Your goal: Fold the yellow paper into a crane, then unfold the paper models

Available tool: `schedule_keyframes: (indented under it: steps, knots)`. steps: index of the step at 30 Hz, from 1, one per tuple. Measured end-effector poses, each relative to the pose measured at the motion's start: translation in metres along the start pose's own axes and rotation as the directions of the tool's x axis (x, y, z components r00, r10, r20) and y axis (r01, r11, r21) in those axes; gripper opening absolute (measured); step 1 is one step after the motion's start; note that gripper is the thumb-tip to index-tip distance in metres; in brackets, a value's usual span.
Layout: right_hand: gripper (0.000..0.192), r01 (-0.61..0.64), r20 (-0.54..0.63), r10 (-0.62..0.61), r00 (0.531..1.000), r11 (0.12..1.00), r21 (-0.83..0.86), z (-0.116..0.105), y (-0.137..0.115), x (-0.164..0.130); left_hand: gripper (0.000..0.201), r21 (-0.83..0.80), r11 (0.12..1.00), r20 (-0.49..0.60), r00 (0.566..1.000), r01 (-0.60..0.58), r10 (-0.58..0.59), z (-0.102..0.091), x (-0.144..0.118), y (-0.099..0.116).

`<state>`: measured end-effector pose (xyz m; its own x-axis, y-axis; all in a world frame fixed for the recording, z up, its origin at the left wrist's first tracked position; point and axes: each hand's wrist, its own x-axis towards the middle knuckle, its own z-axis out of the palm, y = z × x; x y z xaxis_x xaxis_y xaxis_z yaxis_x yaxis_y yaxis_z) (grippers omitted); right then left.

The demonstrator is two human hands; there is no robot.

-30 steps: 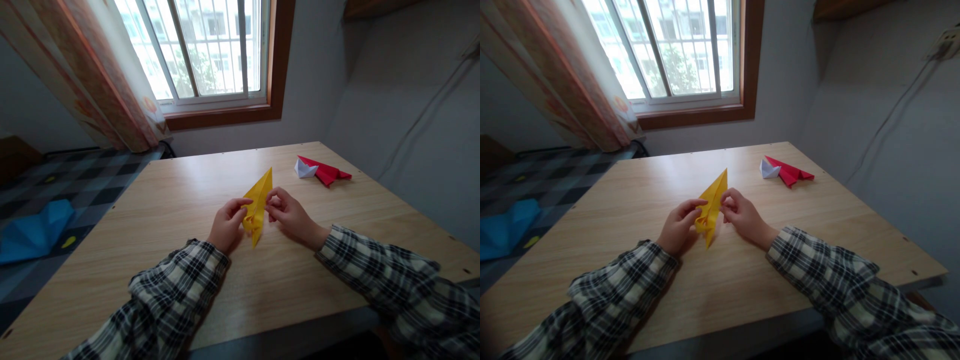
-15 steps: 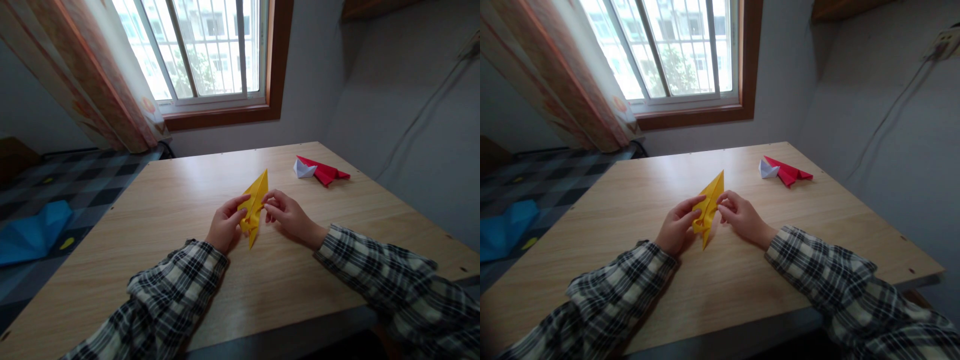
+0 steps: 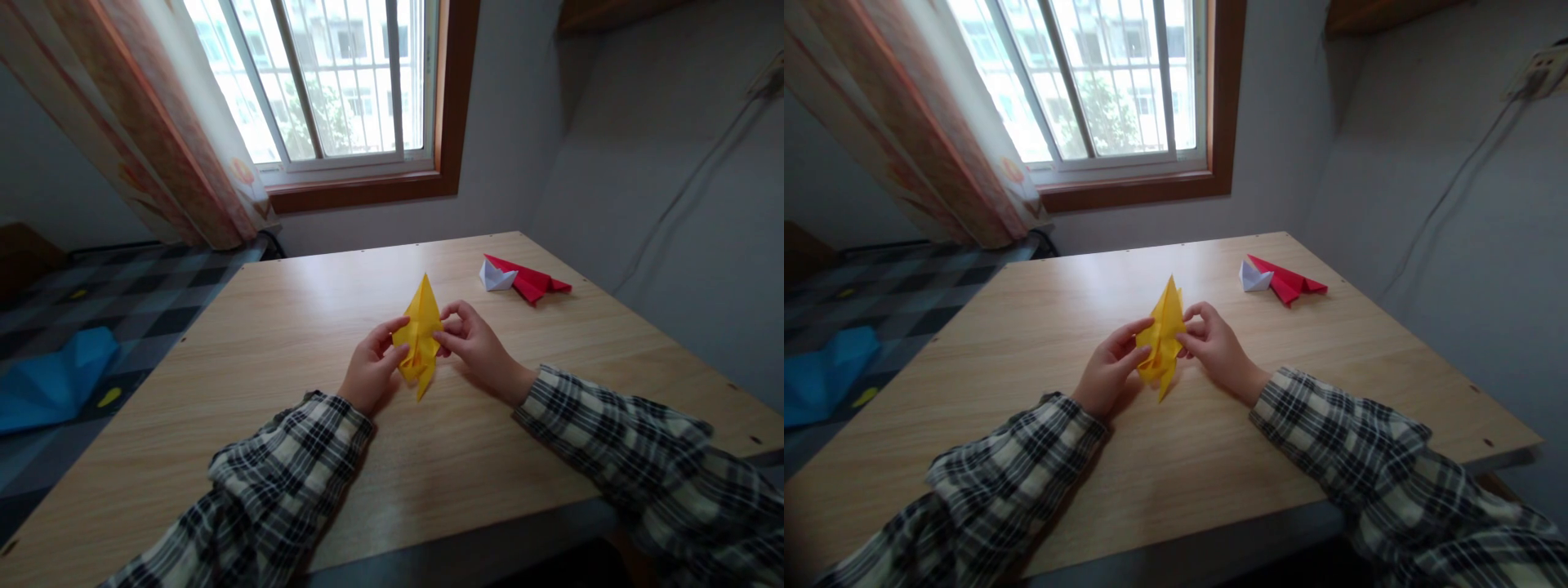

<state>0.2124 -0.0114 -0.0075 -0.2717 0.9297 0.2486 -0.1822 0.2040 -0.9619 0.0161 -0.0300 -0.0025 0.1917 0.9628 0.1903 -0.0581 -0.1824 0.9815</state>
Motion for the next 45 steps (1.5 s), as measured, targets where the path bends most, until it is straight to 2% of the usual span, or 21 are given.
schedule_keyframes:
  steps: [5,8,13,19,24,28,30,33,36,38,39,40,42,45]
  knots:
    - [0.053,-0.102,-0.073,0.106,0.992,0.993,0.055,-0.001,-0.001,0.004,0.040,0.197,0.972,-0.083,0.986,-0.125,0.143,-0.002,0.001,0.003]
    - [0.041,-0.143,-0.084,0.150,0.985,0.987,0.073,-0.001,-0.001,0.007,0.042,0.252,0.953,-0.070,0.979,-0.169,0.192,-0.001,-0.001,0.005]
    - [0.031,-0.147,-0.061,0.151,0.987,0.987,0.062,-0.002,0.000,0.008,0.055,0.214,0.961,-0.002,0.984,-0.175,0.180,0.001,-0.004,0.007]
    - [0.025,-0.107,-0.098,0.113,0.989,0.992,0.068,-0.002,0.001,0.008,0.055,0.175,0.971,0.011,0.987,-0.161,0.162,0.001,-0.003,0.007]
    - [0.026,-0.142,-0.081,0.160,0.984,0.971,0.191,0.000,0.001,0.007,0.057,0.150,0.979,-0.001,0.990,-0.142,0.143,0.000,-0.001,0.006]
    - [0.026,-0.146,-0.014,0.152,0.988,0.965,0.219,0.002,-0.001,0.006,0.053,0.174,0.976,0.008,0.991,-0.132,0.132,0.000,-0.002,0.004]
    - [0.026,-0.137,-0.006,0.141,0.990,0.968,0.209,0.002,-0.002,0.006,0.050,0.243,0.958,0.011,0.988,-0.152,0.154,0.000,-0.003,0.003]
    - [0.025,-0.124,-0.059,0.137,0.989,0.975,0.187,0.002,0.000,0.006,0.052,0.449,0.850,0.006,0.952,-0.275,0.305,-0.002,-0.004,0.004]
    - [0.025,-0.086,-0.132,0.106,0.986,0.985,0.150,0.002,0.002,0.007,0.045,0.693,0.581,0.074,0.845,-0.426,0.530,-0.003,-0.006,0.009]
    - [0.023,-0.047,-0.165,0.068,0.984,0.991,0.129,0.002,0.003,0.008,0.031,0.800,0.375,0.174,0.779,-0.469,0.602,-0.002,-0.007,0.013]
    - [0.022,-0.029,-0.169,0.050,0.984,0.992,0.123,0.002,0.003,0.009,0.025,0.828,0.296,0.225,0.765,-0.477,0.603,0.000,-0.008,0.015]
    - [0.021,-0.013,-0.162,0.032,0.986,0.993,0.118,0.002,0.002,0.009,0.020,0.844,0.253,0.257,0.770,-0.473,0.584,0.001,-0.009,0.017]
    - [0.019,0.016,-0.127,-0.003,0.992,0.994,0.104,0.002,0.001,0.009,0.017,0.847,0.261,0.275,0.802,-0.463,0.530,0.005,-0.010,0.019]
    - [0.018,0.028,-0.040,-0.026,0.999,0.997,0.068,0.003,-0.001,0.006,0.024,0.793,0.407,0.237,0.846,-0.453,0.479,0.008,-0.011,0.018]
